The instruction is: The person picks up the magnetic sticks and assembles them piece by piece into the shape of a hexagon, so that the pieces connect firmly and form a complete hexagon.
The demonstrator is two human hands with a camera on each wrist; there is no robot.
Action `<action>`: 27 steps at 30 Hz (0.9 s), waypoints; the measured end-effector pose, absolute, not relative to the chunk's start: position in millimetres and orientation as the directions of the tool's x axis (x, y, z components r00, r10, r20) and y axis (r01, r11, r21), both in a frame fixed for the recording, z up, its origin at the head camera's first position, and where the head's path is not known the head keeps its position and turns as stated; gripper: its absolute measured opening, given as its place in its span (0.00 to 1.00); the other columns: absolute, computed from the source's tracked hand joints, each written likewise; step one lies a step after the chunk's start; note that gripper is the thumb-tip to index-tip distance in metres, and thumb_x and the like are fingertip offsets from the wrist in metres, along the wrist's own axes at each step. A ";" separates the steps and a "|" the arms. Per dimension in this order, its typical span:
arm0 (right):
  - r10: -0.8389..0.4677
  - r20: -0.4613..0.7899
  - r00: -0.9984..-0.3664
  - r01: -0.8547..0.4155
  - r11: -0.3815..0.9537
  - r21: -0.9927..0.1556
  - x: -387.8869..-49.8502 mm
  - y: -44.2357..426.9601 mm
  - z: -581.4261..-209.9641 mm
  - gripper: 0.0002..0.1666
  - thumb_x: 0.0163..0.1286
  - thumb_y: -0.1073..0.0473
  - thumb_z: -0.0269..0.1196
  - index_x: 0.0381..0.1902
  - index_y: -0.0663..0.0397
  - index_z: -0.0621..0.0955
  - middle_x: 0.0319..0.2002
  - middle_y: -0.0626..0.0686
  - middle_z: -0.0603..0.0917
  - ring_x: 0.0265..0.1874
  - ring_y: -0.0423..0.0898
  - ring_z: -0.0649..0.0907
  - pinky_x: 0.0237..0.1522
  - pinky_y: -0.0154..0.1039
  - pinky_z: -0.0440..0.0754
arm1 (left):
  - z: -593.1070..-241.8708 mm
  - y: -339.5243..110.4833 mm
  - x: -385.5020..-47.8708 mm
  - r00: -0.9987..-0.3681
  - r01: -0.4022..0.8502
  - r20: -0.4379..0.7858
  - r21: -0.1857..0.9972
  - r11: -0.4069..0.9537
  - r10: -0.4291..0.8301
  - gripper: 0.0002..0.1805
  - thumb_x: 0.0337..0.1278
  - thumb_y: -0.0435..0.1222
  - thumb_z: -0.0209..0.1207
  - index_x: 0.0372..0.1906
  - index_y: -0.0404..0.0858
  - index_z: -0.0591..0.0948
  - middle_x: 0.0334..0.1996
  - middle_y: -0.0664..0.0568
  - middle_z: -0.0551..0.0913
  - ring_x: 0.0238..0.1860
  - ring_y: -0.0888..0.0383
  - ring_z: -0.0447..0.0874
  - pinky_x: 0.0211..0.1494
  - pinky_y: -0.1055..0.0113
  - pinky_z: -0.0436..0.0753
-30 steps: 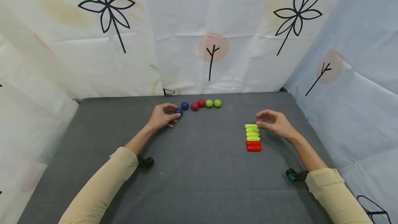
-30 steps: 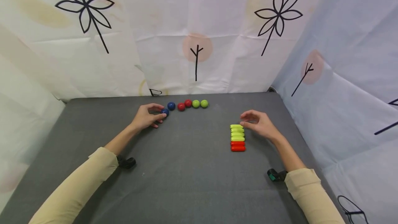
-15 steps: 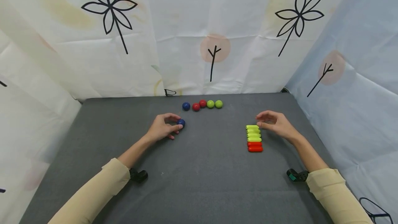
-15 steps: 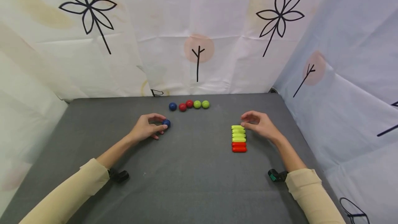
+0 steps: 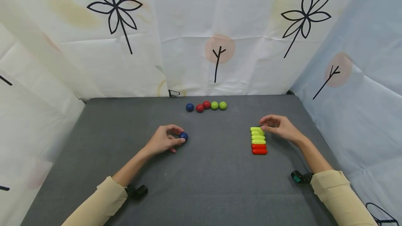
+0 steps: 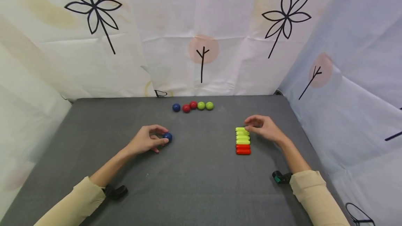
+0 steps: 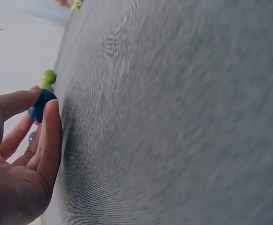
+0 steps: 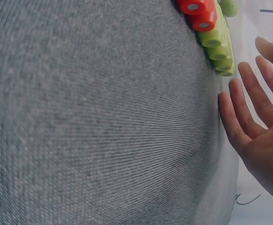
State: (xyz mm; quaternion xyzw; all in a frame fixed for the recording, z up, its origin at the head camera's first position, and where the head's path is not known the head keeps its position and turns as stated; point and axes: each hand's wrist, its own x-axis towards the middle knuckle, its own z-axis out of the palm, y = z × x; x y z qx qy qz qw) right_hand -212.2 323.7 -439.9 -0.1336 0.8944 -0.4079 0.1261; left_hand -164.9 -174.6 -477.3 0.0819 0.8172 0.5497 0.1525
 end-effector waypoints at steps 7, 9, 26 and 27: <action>-0.340 -0.157 -0.927 -0.101 0.630 -0.770 -215.6 324.3 -444.5 0.23 0.79 0.55 0.68 0.64 0.62 0.82 0.61 0.66 0.88 0.50 0.33 0.86 0.51 0.30 0.84 | -482.2 -178.0 -149.0 -0.941 -0.071 -0.185 0.926 0.370 0.282 0.22 0.67 0.35 0.74 0.61 0.35 0.84 0.59 0.34 0.86 0.28 0.56 0.90 0.30 0.60 0.90; -0.344 -0.170 -0.923 -0.091 0.627 -0.773 -216.9 325.8 -446.4 0.24 0.80 0.54 0.68 0.65 0.63 0.81 0.61 0.66 0.88 0.49 0.31 0.86 0.51 0.29 0.84 | -482.6 -178.1 -144.8 -0.942 -0.079 -0.191 0.925 0.372 0.275 0.22 0.67 0.35 0.74 0.62 0.34 0.84 0.59 0.34 0.86 0.28 0.56 0.90 0.30 0.61 0.90; -0.367 -0.200 -0.909 -0.091 0.642 -0.761 -226.5 329.2 -454.0 0.23 0.79 0.55 0.68 0.64 0.63 0.83 0.59 0.65 0.89 0.46 0.30 0.85 0.47 0.31 0.85 | -475.4 -167.8 -118.8 -0.942 -0.180 -0.277 0.891 0.417 0.187 0.21 0.66 0.35 0.74 0.61 0.37 0.84 0.58 0.38 0.87 0.34 0.58 0.90 0.33 0.61 0.91; -0.371 -0.198 -0.907 -0.097 0.644 -0.759 -226.8 329.3 -453.9 0.23 0.79 0.55 0.68 0.64 0.63 0.84 0.59 0.65 0.89 0.46 0.30 0.85 0.47 0.31 0.85 | -475.0 -168.0 -117.9 -0.942 -0.178 -0.277 0.892 0.416 0.191 0.21 0.66 0.35 0.74 0.61 0.36 0.84 0.58 0.38 0.87 0.34 0.58 0.90 0.33 0.61 0.91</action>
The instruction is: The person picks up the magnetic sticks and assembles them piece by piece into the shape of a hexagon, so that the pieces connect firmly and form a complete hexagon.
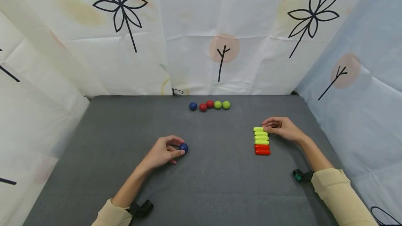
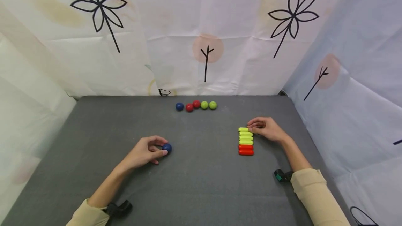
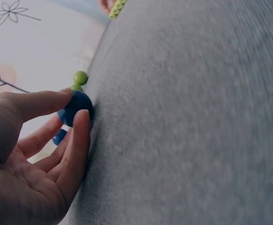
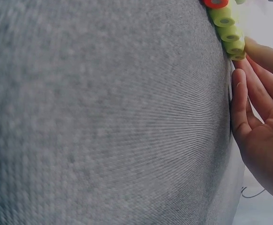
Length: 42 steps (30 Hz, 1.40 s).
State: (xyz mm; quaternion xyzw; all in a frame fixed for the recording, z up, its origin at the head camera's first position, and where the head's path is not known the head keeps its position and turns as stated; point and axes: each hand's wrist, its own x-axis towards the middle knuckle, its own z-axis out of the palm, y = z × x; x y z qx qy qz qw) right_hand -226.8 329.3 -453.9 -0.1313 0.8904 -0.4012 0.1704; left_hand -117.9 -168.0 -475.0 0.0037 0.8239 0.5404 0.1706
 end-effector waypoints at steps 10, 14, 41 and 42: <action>-0.383 -0.162 -0.910 -0.155 0.674 -0.722 -227.1 329.1 -448.8 0.21 0.79 0.56 0.68 0.62 0.64 0.85 0.57 0.64 0.91 0.45 0.31 0.85 0.46 0.29 0.84 | -474.9 -168.1 -113.7 -0.942 -0.165 -0.264 0.900 0.403 0.205 0.21 0.66 0.35 0.74 0.61 0.36 0.85 0.57 0.38 0.87 0.35 0.58 0.90 0.34 0.61 0.91; -0.363 -0.154 -0.919 -0.151 0.685 -0.712 -228.3 328.5 -448.7 0.21 0.80 0.55 0.68 0.62 0.65 0.85 0.57 0.65 0.91 0.45 0.31 0.85 0.46 0.29 0.84 | -475.4 -167.9 -113.1 -0.945 -0.151 -0.251 0.905 0.397 0.211 0.21 0.66 0.35 0.74 0.60 0.36 0.85 0.57 0.38 0.88 0.35 0.58 0.90 0.33 0.61 0.90; -0.481 -0.027 -0.876 -0.208 0.429 -0.879 -198.8 220.1 -424.4 0.17 0.75 0.64 0.72 0.57 0.65 0.88 0.54 0.66 0.91 0.49 0.55 0.93 0.51 0.39 0.91 | -481.2 -170.7 -108.9 -0.944 -0.178 -0.263 0.914 0.365 0.197 0.21 0.63 0.36 0.76 0.60 0.40 0.86 0.53 0.44 0.90 0.36 0.57 0.88 0.36 0.62 0.91; -0.490 -0.024 -0.872 -0.211 0.417 -0.884 -197.3 213.7 -425.0 0.17 0.74 0.64 0.72 0.57 0.65 0.88 0.54 0.66 0.92 0.48 0.53 0.93 0.51 0.38 0.91 | -481.4 -170.5 -108.9 -0.944 -0.183 -0.266 0.913 0.364 0.194 0.21 0.63 0.35 0.76 0.60 0.40 0.86 0.53 0.44 0.90 0.36 0.57 0.88 0.36 0.62 0.91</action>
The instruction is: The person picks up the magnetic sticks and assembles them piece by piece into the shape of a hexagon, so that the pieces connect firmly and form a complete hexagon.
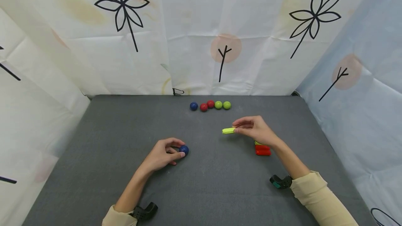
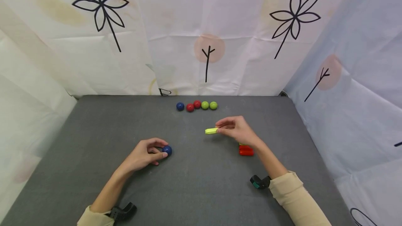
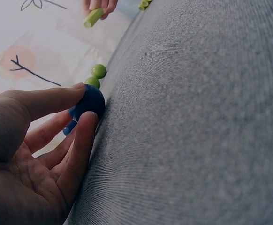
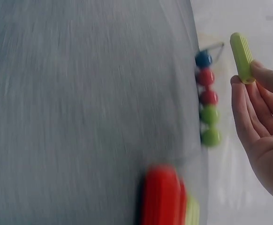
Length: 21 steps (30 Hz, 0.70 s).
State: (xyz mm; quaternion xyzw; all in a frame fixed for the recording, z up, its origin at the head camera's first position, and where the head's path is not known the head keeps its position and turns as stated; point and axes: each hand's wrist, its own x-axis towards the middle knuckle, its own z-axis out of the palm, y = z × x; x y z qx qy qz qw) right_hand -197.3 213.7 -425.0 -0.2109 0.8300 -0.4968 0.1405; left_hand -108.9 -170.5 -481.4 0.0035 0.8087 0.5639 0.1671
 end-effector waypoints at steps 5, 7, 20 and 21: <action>-0.527 -0.013 -0.850 -0.204 0.353 -0.913 -192.5 184.9 -431.1 0.17 0.72 0.64 0.73 0.56 0.65 0.88 0.52 0.66 0.92 0.45 0.43 0.93 0.48 0.33 0.90 | -482.0 -170.4 -108.0 -0.946 -0.190 -0.267 0.915 0.356 0.183 0.21 0.63 0.35 0.76 0.59 0.40 0.87 0.54 0.44 0.90 0.36 0.57 0.89 0.37 0.61 0.91; -0.537 -0.016 -0.844 -0.198 0.340 -0.919 -191.0 175.1 -434.7 0.16 0.72 0.64 0.74 0.56 0.64 0.89 0.52 0.66 0.92 0.44 0.41 0.93 0.47 0.32 0.89 | -482.2 -170.0 -107.9 -0.947 -0.193 -0.269 0.914 0.356 0.176 0.20 0.63 0.35 0.76 0.59 0.41 0.87 0.53 0.44 0.90 0.36 0.57 0.89 0.37 0.61 0.91; -0.643 -0.033 -0.765 -0.220 0.309 -0.925 -179.3 118.5 -456.4 0.14 0.72 0.65 0.74 0.52 0.67 0.89 0.47 0.63 0.93 0.41 0.41 0.92 0.43 0.29 0.87 | -482.3 -170.9 -108.3 -0.946 -0.191 -0.267 0.918 0.347 0.186 0.21 0.64 0.37 0.76 0.60 0.41 0.86 0.51 0.45 0.90 0.36 0.56 0.89 0.38 0.61 0.92; -0.643 -0.035 -0.765 -0.219 0.311 -0.925 -179.0 115.1 -457.4 0.14 0.71 0.64 0.74 0.51 0.67 0.89 0.47 0.63 0.94 0.40 0.40 0.92 0.42 0.29 0.87 | -482.3 -171.2 -108.3 -0.945 -0.188 -0.265 0.920 0.344 0.192 0.21 0.64 0.37 0.76 0.60 0.41 0.86 0.51 0.44 0.90 0.37 0.56 0.89 0.38 0.61 0.92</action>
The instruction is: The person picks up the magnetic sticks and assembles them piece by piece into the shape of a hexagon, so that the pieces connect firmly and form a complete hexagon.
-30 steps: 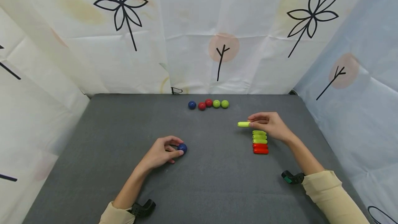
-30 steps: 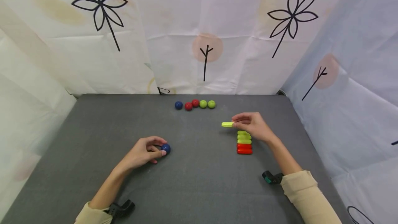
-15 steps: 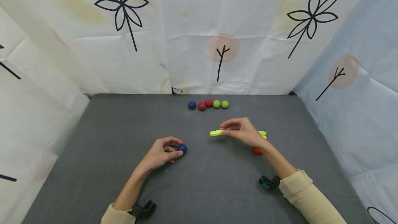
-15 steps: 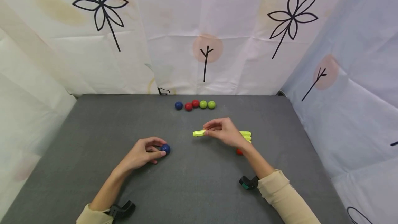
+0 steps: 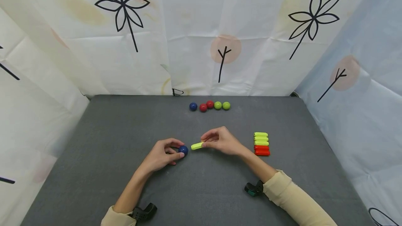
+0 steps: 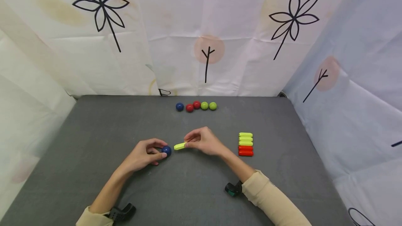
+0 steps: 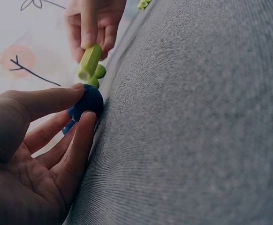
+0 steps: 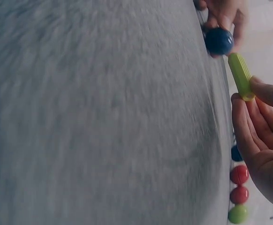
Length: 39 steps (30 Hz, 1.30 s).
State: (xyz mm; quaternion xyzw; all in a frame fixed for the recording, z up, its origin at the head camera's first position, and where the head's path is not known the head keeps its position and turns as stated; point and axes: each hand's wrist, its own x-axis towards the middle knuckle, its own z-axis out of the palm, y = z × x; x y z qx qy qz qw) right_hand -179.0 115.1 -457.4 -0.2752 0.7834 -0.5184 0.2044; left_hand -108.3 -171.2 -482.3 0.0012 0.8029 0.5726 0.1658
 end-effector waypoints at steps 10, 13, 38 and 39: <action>-0.647 -0.054 -0.761 -0.228 0.345 -0.910 -176.0 98.2 -458.8 0.14 0.71 0.64 0.75 0.51 0.66 0.90 0.45 0.61 0.94 0.39 0.39 0.91 0.42 0.27 0.86 | -481.3 -171.7 -106.9 -0.950 -0.141 -0.227 0.923 0.358 0.212 0.22 0.64 0.37 0.76 0.60 0.39 0.86 0.47 0.44 0.91 0.35 0.57 0.90 0.36 0.63 0.91; -0.648 -0.050 -0.760 -0.237 0.348 -0.907 -176.2 97.7 -458.1 0.14 0.71 0.64 0.74 0.51 0.66 0.89 0.45 0.61 0.94 0.40 0.41 0.91 0.41 0.27 0.86 | -480.4 -170.2 -106.6 -0.962 -0.083 -0.181 0.909 0.409 0.205 0.21 0.62 0.38 0.77 0.59 0.39 0.87 0.46 0.45 0.91 0.35 0.58 0.88 0.34 0.65 0.88; -0.680 -0.009 -0.734 -0.267 0.300 -0.916 -180.0 91.6 -458.8 0.14 0.72 0.62 0.75 0.51 0.65 0.89 0.46 0.63 0.94 0.43 0.49 0.94 0.43 0.30 0.89 | -481.6 -147.1 -122.0 -0.971 0.085 -0.028 0.888 0.452 0.238 0.11 0.64 0.38 0.76 0.50 0.44 0.91 0.45 0.51 0.94 0.44 0.62 0.88 0.48 0.69 0.83; -0.680 -0.012 -0.733 -0.269 0.306 -0.913 -181.3 92.1 -457.5 0.14 0.72 0.63 0.74 0.52 0.65 0.89 0.46 0.63 0.94 0.44 0.50 0.94 0.43 0.30 0.89 | -481.9 -147.1 -122.1 -0.971 0.084 -0.028 0.891 0.447 0.239 0.11 0.64 0.38 0.76 0.49 0.44 0.92 0.45 0.52 0.94 0.43 0.62 0.88 0.48 0.69 0.83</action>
